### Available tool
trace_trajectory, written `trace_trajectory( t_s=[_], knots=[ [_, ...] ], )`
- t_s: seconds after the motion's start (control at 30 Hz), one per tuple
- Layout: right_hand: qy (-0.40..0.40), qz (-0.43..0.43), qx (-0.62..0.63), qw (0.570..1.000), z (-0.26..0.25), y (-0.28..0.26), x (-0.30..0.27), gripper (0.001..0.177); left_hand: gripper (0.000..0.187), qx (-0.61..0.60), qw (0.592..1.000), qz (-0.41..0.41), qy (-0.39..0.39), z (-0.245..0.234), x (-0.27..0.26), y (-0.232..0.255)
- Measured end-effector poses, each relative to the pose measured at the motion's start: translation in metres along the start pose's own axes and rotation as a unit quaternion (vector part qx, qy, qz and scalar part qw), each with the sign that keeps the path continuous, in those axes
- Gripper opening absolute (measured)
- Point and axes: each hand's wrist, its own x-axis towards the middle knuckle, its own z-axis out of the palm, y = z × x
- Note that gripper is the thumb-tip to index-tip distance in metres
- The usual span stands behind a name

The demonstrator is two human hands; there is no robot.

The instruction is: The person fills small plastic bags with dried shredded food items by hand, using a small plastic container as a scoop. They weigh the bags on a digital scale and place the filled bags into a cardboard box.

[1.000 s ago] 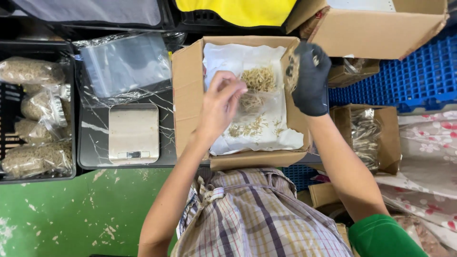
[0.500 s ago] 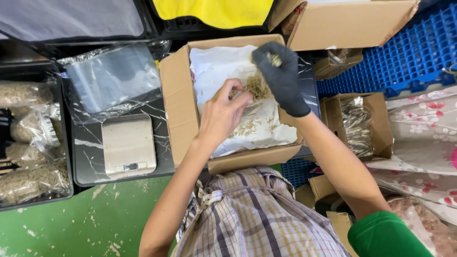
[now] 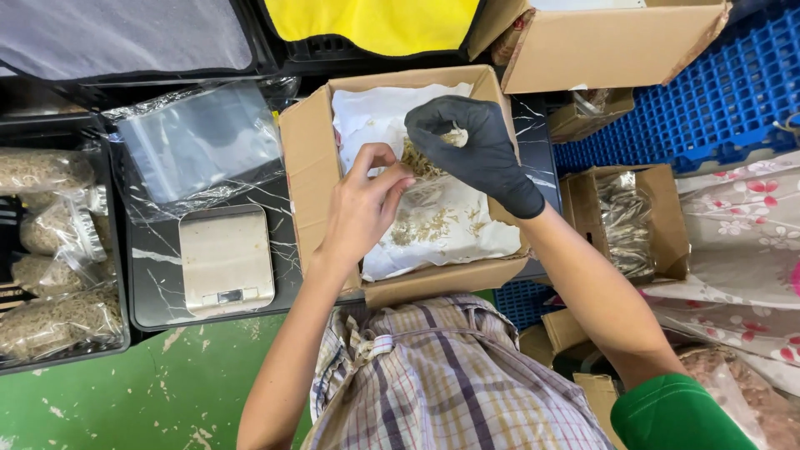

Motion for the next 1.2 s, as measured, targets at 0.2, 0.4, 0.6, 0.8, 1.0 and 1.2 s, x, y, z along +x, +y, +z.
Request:
trace_trajectory(
  t_s=[0.2,0.4,0.6,0.8,1.0,1.2],
  knots=[
    [-0.058,-0.004,0.024,0.998,-0.005,-0.03,0.002,0.014,0.007,-0.045,0.998,-0.03,-0.044,-0.008,0.0,-0.004],
    [0.024,0.004,0.137,0.99,-0.018,0.03,0.003,0.019,0.019,-0.183,0.981,-0.059,-0.029,-0.017,0.014,-0.015],
    [0.006,-0.008,-0.172,0.985,-0.005,0.287,-0.058,0.005,0.01,-0.106,0.991,-0.024,0.076,-0.075,0.058,0.026],
    [-0.086,-0.143,-0.274,0.947,0.04,0.269,-0.027,0.008,0.013,-0.136,0.986,0.007,0.093,-0.114,0.089,0.069],
    [-0.153,-0.256,-0.387,0.873,0.056,0.268,-0.029,0.013,0.016,-0.138,0.985,-0.001,0.103,-0.117,0.085,0.059],
    [-0.206,-0.351,-0.489,0.771,0.062,0.246,-0.051,0.018,0.011,-0.123,0.988,-0.022,0.093,-0.113,0.082,0.054]
  ],
)
